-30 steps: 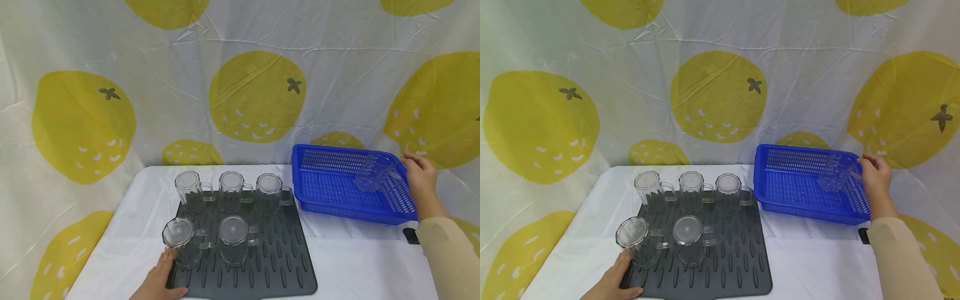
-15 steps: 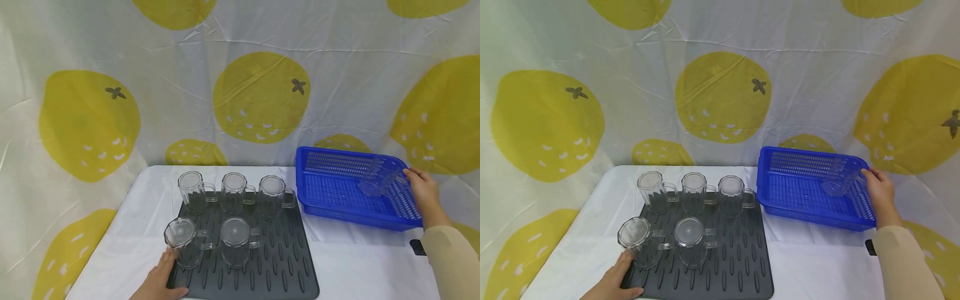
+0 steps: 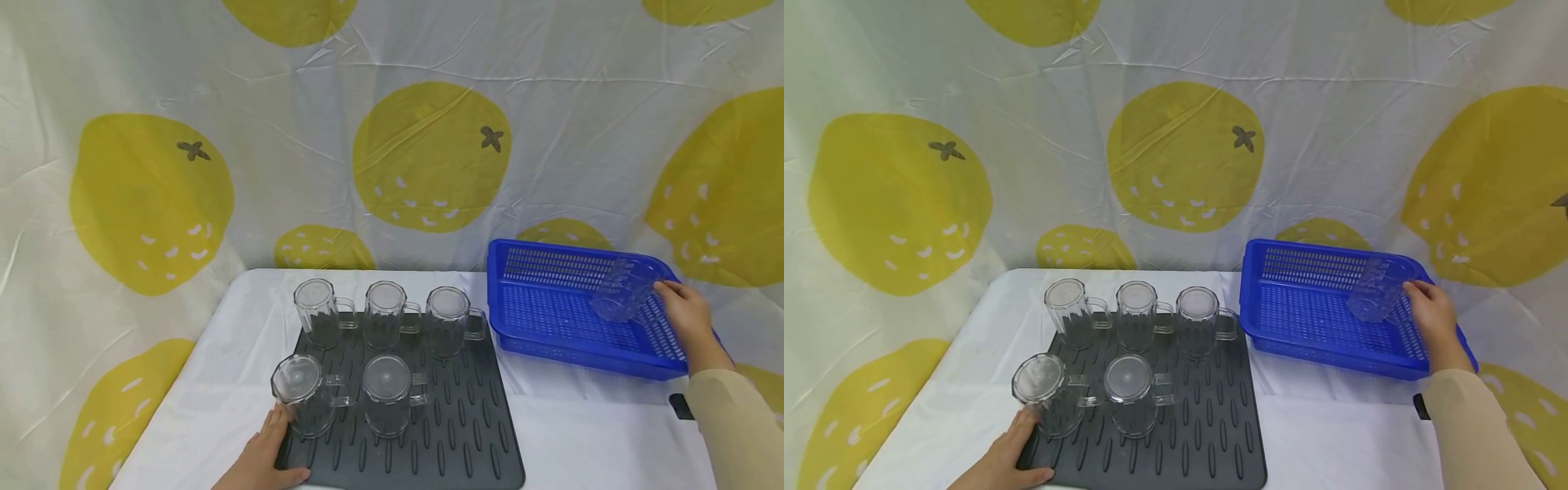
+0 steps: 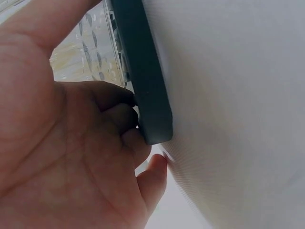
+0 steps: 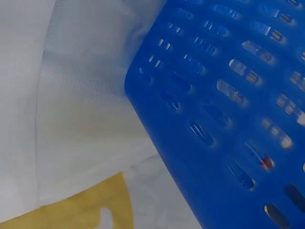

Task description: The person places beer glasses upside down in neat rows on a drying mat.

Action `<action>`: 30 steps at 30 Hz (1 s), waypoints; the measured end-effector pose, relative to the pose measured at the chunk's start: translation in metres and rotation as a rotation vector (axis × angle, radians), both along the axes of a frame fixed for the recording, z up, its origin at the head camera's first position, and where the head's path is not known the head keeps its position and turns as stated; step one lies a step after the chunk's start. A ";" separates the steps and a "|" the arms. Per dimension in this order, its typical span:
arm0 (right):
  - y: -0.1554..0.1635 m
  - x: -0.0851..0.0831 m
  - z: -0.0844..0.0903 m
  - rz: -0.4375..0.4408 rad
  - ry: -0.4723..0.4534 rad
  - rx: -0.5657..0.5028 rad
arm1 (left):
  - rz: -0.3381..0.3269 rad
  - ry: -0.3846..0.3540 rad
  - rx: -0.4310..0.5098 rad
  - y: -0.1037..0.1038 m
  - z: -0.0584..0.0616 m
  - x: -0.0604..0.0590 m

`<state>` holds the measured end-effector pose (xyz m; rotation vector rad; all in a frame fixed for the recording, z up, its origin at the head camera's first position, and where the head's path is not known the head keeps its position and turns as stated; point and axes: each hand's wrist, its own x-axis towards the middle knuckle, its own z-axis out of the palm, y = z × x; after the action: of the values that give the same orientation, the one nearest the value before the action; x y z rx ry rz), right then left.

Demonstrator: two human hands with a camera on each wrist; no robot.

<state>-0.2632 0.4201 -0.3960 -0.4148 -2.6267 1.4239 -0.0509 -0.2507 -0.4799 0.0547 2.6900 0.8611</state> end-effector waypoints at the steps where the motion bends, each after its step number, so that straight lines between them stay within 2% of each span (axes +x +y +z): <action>1: 0.000 0.000 0.000 -0.001 -0.004 -0.006 | -0.001 -0.001 0.002 0.000 0.000 0.000; 10: 0.002 -0.004 -0.007 0.019 -0.044 -0.053 | 0.024 -0.032 0.036 -0.002 -0.002 -0.001; 14: 0.002 -0.005 -0.010 0.011 -0.048 -0.016 | 0.026 -0.031 0.030 -0.002 -0.002 -0.002; 21: 0.004 -0.008 -0.015 -0.005 -0.013 0.114 | 0.018 -0.020 0.035 -0.003 -0.003 -0.001; 24: 0.006 -0.010 -0.015 0.012 0.000 0.129 | 0.004 -0.009 0.039 -0.003 -0.003 -0.001; 30: 0.006 -0.014 -0.017 0.034 -0.005 0.032 | 0.001 -0.007 0.038 -0.004 -0.005 -0.002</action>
<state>-0.2770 0.4264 -0.4131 -0.3725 -2.6693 1.3898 -0.0525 -0.2546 -0.4849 0.0594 2.6678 0.9109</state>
